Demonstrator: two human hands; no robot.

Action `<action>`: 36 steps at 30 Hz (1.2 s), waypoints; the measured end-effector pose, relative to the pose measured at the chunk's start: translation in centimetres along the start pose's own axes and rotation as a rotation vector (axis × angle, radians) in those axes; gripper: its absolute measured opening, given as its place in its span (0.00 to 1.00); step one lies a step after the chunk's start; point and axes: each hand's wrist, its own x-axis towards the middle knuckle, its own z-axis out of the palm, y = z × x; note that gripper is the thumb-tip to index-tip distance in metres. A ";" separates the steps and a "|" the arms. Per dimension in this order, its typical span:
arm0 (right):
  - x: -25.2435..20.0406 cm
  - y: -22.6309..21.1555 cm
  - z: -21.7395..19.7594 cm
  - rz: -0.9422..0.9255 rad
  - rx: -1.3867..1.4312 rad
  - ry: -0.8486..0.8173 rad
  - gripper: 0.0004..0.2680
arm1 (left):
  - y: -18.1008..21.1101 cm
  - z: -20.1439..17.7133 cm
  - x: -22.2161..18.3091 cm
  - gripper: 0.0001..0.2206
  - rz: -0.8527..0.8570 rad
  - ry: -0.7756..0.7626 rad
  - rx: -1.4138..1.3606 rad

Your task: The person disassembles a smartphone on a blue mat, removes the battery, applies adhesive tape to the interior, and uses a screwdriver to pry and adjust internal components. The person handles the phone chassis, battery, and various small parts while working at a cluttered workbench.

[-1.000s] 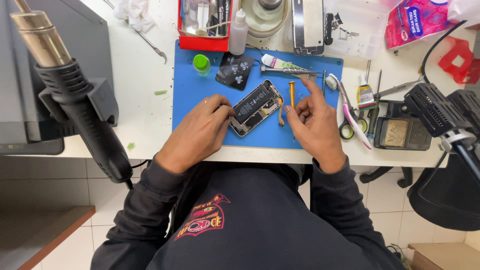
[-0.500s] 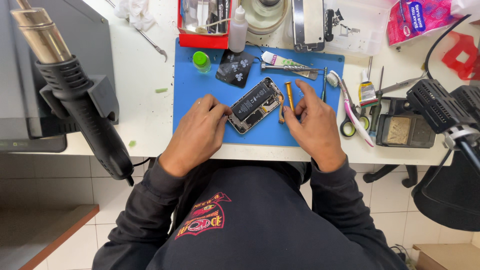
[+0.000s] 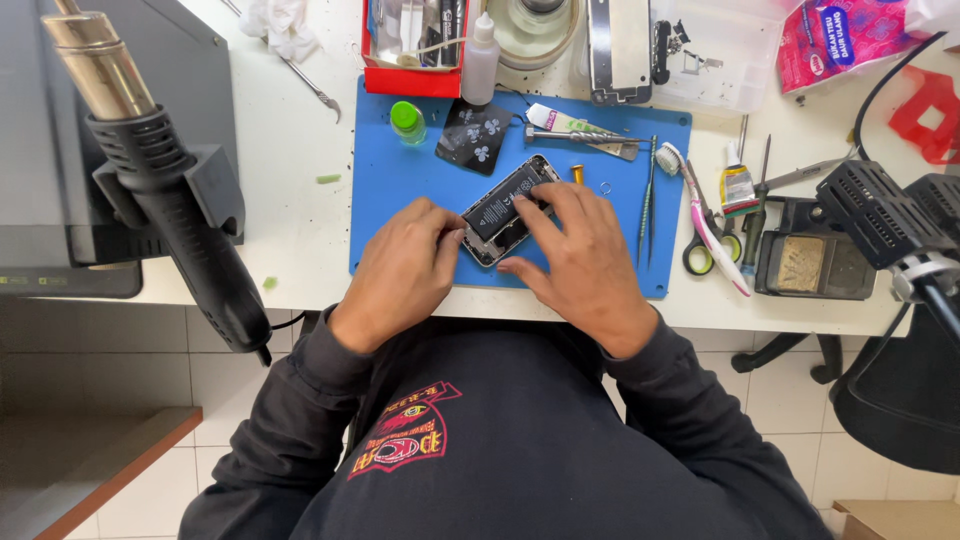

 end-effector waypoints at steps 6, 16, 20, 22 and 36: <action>0.1 -0.5 0.1 0.028 -0.012 0.000 0.20 | -0.5 0.8 0.4 0.13 -0.036 0.022 -0.055; -0.2 0.3 0.3 0.041 0.032 0.035 0.22 | -0.1 0.4 0.5 0.11 -0.047 0.022 -0.076; -1.0 2.3 -1.0 0.078 0.146 0.123 0.21 | -0.3 0.3 0.4 0.10 -0.048 0.022 -0.092; -1.8 3.2 -1.7 0.123 0.176 0.160 0.20 | -0.4 0.6 0.1 0.09 -0.041 0.028 -0.089; -1.6 4.0 -2.8 0.642 0.549 -0.153 0.18 | -1.5 0.7 -0.3 0.10 0.061 0.028 -0.093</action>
